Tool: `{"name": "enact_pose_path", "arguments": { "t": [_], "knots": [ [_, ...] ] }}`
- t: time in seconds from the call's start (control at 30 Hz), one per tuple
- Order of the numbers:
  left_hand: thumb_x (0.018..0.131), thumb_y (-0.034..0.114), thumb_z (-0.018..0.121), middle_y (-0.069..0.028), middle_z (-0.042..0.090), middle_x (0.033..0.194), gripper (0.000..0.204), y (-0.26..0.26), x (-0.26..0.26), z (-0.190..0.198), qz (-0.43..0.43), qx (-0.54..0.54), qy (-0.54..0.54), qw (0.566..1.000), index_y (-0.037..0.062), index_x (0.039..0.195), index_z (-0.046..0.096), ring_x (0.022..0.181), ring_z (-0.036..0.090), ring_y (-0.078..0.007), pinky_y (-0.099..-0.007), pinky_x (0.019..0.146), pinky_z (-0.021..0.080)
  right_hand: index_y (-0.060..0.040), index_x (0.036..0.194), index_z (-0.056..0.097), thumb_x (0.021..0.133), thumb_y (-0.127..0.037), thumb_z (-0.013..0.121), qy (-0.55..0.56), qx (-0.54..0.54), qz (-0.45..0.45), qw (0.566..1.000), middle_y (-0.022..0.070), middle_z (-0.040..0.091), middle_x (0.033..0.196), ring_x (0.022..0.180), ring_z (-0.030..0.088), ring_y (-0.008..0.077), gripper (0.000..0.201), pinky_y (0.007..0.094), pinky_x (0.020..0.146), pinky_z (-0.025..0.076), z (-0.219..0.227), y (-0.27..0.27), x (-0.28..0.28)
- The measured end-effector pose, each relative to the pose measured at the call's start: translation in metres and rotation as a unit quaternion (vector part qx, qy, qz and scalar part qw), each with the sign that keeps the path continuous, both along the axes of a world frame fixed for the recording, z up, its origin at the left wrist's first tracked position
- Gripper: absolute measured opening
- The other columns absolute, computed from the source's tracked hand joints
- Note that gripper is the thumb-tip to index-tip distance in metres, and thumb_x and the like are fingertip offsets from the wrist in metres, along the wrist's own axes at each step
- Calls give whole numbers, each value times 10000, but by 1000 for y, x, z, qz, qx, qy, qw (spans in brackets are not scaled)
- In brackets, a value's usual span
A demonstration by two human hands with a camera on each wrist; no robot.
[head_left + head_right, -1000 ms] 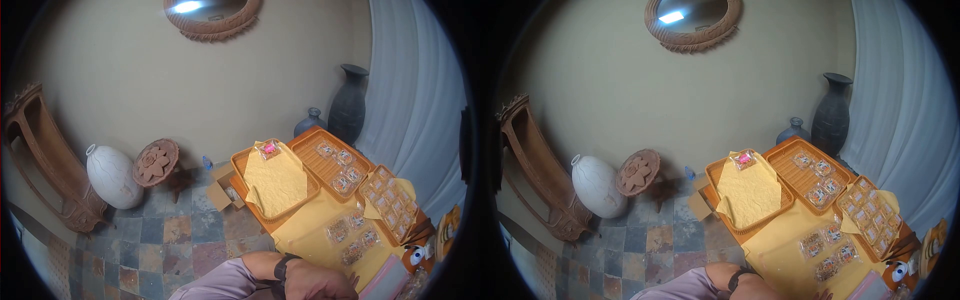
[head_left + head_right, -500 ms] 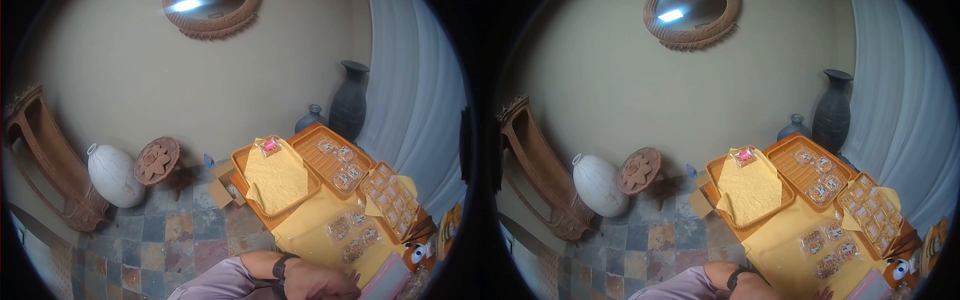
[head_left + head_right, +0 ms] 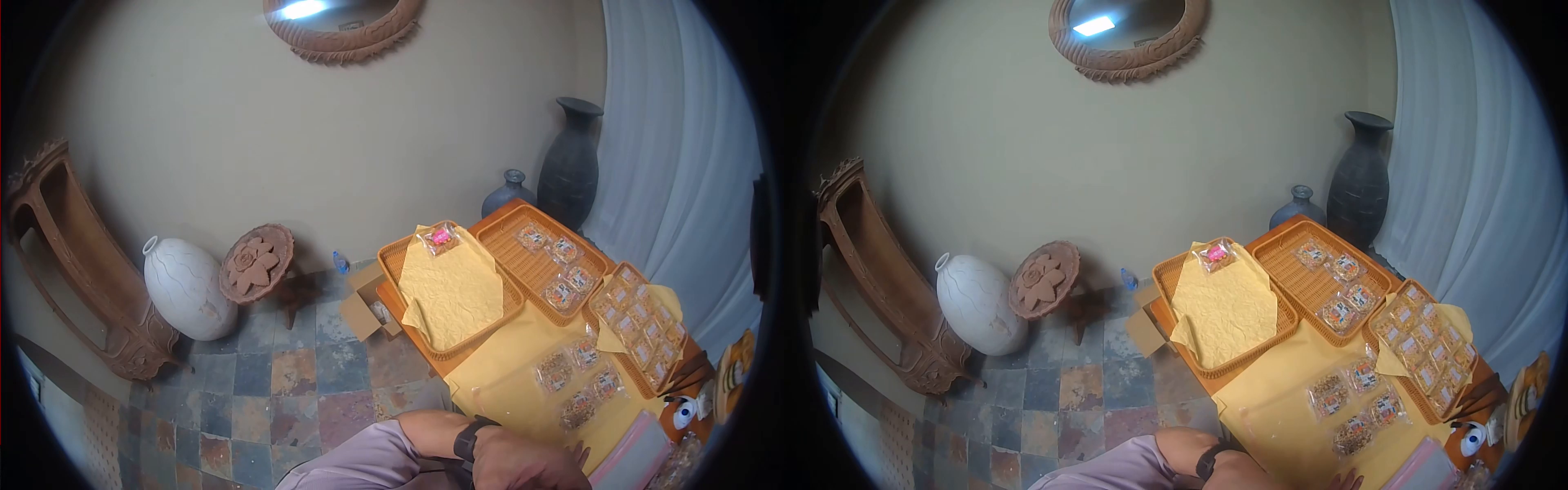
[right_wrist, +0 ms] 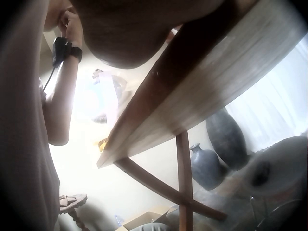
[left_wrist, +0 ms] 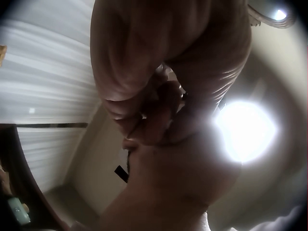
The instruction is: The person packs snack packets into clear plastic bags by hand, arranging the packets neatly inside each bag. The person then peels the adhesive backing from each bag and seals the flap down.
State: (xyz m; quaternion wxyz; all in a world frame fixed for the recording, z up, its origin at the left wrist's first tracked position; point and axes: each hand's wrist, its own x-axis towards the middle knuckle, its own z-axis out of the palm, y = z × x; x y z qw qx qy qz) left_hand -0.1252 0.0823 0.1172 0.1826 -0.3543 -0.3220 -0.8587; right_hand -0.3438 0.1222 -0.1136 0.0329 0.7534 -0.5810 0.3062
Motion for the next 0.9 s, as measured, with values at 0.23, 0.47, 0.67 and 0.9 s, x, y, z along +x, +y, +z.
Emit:
{"name": "enact_pose_path", "arguments": {
  "t": [0.23, 0.47, 0.67, 0.9],
  "knots": [
    [932, -10, 717, 16, 350, 710, 414, -13, 14, 5, 23, -96, -30, 995, 125, 798, 350, 626, 318, -125, -263, 568, 277, 29, 1479, 382, 999, -473, 582, -12, -3, 7, 1000, 305, 398, 1534, 1413, 349, 571, 722, 662, 1123, 365, 36, 10, 24],
    [945, 15, 708, 19, 344, 702, 396, -10, 12, 19, 119, -135, -55, 982, 114, 814, 348, 613, 327, -133, -277, 582, 305, -7, 1486, 396, 993, -526, 591, 13, -64, -12, 998, 273, 441, 1520, 1386, 414, 539, 742, 642, 1101, 410, -7, 2, 9],
    [934, 35, 740, 21, 357, 709, 415, -4, -3, -2, 16, -33, -7, 999, 114, 817, 350, 623, 326, -122, -261, 579, 292, -6, 1472, 422, 989, -535, 598, 26, -61, -9, 998, 267, 441, 1523, 1387, 415, 534, 738, 635, 1104, 416, -1, 2, 10],
    [925, -2, 740, 33, 347, 684, 430, 0, -11, -15, -5, -20, 26, 999, 131, 796, 353, 641, 316, -123, -259, 570, 271, 9, 1467, 418, 983, -509, 623, 21, -31, -9, 999, 277, 427, 1526, 1397, 393, 543, 738, 641, 1106, 408, 10, 5, 13]
  ]
}}
